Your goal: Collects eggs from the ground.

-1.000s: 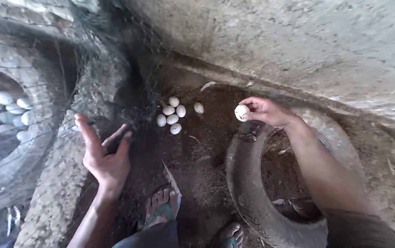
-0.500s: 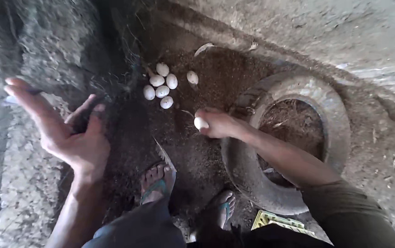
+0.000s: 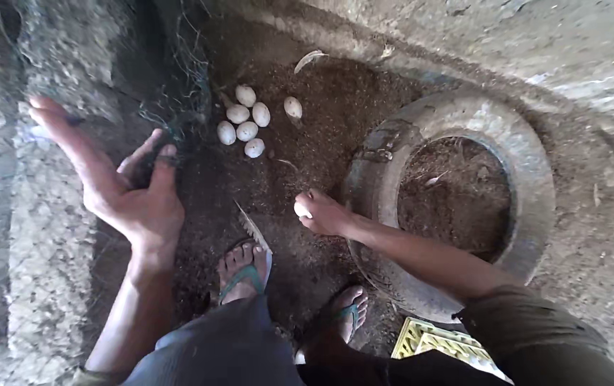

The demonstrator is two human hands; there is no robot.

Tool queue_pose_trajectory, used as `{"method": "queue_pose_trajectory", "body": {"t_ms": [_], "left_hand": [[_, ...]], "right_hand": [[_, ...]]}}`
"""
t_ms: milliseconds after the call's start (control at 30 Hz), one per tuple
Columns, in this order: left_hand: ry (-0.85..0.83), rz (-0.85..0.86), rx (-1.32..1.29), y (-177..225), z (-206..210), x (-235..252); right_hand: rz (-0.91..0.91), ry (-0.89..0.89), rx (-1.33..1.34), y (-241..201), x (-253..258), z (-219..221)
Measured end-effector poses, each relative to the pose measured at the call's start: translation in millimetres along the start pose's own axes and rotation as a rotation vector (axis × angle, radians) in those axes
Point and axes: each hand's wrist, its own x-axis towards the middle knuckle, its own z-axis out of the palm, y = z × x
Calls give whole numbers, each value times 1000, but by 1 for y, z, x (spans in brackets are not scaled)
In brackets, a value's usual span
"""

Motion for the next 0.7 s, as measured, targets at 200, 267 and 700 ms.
{"method": "queue_pose_trajectory", "body": {"t_ms": [200,267,700], "left_hand": [[47,6,16,-4,-6,-5],[55,10,10,-4,-5,-4],[27,-39,23,-5,1,1]], "right_hand": [[-129,159,7,-11,13,36],[-166,192,-82,-8,10,42],[-147,7,-266,-2,1,26]]}}
